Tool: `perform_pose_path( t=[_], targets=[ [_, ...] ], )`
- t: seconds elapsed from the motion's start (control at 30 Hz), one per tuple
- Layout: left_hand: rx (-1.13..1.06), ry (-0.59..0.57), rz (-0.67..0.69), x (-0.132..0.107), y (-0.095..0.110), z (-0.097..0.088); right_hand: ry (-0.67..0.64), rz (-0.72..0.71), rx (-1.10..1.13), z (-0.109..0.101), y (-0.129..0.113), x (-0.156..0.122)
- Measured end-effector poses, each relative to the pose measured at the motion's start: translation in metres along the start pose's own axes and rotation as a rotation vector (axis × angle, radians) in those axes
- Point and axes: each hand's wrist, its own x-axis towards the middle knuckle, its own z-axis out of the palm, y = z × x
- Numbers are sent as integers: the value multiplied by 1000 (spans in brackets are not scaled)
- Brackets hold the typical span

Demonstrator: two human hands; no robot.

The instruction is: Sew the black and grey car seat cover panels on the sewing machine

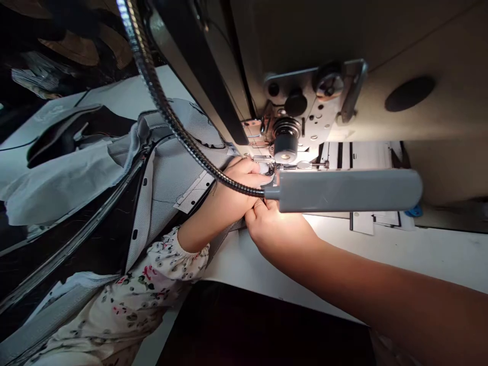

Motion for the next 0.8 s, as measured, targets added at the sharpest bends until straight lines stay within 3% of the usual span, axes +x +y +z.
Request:
perform_pose_path(
  t=[0.17,0.33,0.47,0.53,0.6,0.67,0.73,0.8],
  targets=[
    [-38,8,4,2,-3,1,-32,32,23,1,1,2],
    [-121,-83,-74,15,-8,4,-51,87,-10,1,9,8],
    [-202,2,-127,6,2,3,66,34,-27,8,20,8],
    [-167,55,-143,-24,15,-1,137,-34,-13,13,23,5],
    [-76,67,-159,-76,27,-9,159,-89,12,16,22,2],
    [67,14,-132,-146,32,-19,144,-118,61,16,17,0],
    [205,-16,-205,-221,29,-31,95,-109,208,15,10,1],
    [366,-27,-295,-287,21,-45,-7,38,512,11,2,6]
  ],
)
